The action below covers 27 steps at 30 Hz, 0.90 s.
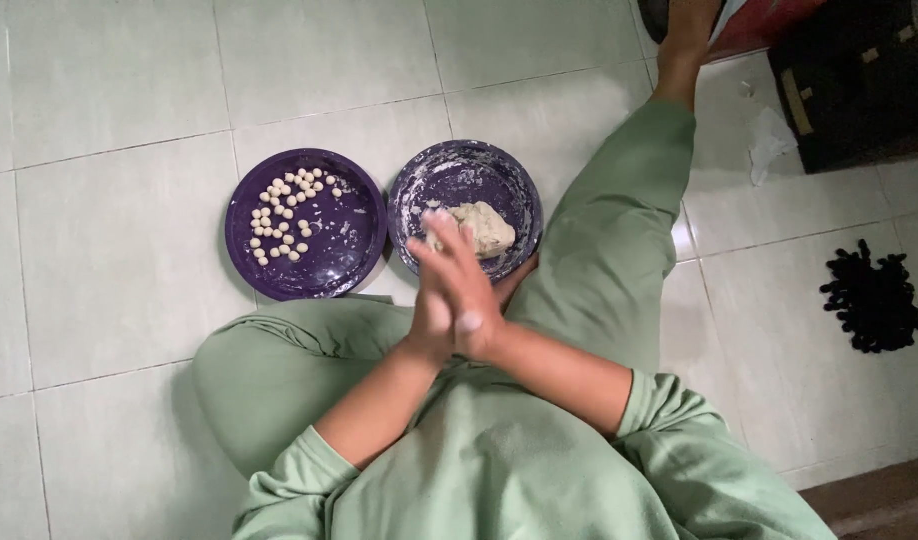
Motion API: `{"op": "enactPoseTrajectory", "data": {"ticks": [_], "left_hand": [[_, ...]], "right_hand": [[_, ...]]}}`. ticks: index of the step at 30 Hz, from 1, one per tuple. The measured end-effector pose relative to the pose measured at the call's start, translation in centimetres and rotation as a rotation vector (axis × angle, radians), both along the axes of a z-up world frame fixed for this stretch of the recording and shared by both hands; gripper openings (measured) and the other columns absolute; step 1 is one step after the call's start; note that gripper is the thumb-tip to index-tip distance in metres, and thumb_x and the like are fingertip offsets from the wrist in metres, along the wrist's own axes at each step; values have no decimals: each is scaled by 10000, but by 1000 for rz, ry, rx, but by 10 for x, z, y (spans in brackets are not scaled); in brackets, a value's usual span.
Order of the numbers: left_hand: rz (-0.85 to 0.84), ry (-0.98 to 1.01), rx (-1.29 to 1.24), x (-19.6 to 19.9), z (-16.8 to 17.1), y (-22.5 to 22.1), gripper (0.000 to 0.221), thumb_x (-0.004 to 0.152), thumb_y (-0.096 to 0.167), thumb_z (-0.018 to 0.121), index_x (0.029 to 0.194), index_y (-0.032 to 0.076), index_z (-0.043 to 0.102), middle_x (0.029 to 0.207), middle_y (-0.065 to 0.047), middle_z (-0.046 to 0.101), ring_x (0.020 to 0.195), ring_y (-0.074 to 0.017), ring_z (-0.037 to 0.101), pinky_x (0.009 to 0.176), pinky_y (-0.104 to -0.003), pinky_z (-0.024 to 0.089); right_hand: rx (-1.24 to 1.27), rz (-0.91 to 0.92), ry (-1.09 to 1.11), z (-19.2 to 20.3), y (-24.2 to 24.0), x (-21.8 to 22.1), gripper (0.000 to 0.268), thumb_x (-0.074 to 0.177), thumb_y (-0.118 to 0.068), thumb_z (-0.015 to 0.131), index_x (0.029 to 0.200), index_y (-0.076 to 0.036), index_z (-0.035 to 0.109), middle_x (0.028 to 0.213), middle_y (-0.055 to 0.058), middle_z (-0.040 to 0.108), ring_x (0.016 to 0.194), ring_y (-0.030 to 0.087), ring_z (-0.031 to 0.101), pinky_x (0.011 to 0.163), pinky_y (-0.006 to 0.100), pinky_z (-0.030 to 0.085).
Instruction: The person is pinching small pieces of dough and rolling them into small balls between their palms, placing the finished balls into a separate bowl.
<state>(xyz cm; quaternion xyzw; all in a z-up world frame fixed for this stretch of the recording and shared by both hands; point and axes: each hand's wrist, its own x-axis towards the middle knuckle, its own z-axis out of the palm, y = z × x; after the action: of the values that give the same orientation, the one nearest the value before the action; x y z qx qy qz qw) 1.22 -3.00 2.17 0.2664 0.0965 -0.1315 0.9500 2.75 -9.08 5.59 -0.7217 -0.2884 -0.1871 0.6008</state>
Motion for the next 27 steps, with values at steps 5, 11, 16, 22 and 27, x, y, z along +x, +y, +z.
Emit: {"op": "enactPoseTrajectory", "data": {"ticks": [5, 11, 16, 22, 27], "left_hand": [[87, -263, 9, 1, -41, 13, 722, 1075, 597, 228, 1644, 153, 209, 1686, -53, 248, 1501, -166, 316, 1268, -367, 165], [88, -293, 83, 1, -31, -6, 746, 1058, 614, 182, 1645, 154, 170, 1683, -38, 173, 1499, -162, 221, 1265, -369, 106], [88, -322, 136, -8, -24, -2, 764, 1046, 627, 147, 1645, 154, 140, 1682, -27, 117, 1498, -160, 150, 1263, -371, 63], [94, -348, 213, -5, -15, -15, 788, 1029, 645, 101, 1646, 154, 101, 1679, -13, 42, 1496, -157, 55, 1260, -373, 5], [92, -372, 268, -5, -9, -7, 807, 1016, 658, 66, 1646, 154, 72, 1677, -2, -14, 1494, -154, -17, 1258, -374, -39]], "right_hand": [[133, -4, 56, -23, -3, -1, 1023, 951, -737, -113, 1593, -74, 330, 1661, 206, 229, 1559, 368, 133, 1268, 512, 66], [320, 89, 149, 21, 2, -5, 1052, 936, -734, -101, 1590, 2, 270, 1671, 254, 133, 1558, 412, 134, 1280, 566, 150], [331, 77, 154, 6, 4, -12, 965, 984, -737, -12, 1620, -49, 221, 1697, 150, 157, 1586, 321, 66, 1290, 524, 28], [374, 141, 225, 22, -3, -7, 1094, 887, -786, -128, 1620, -30, 169, 1704, 202, 52, 1575, 376, 77, 1285, 578, 88], [265, 32, 197, 4, -1, -16, 1082, 935, -807, -9, 1604, 14, 211, 1697, 220, 110, 1568, 437, 92, 1262, 606, 72]]}}
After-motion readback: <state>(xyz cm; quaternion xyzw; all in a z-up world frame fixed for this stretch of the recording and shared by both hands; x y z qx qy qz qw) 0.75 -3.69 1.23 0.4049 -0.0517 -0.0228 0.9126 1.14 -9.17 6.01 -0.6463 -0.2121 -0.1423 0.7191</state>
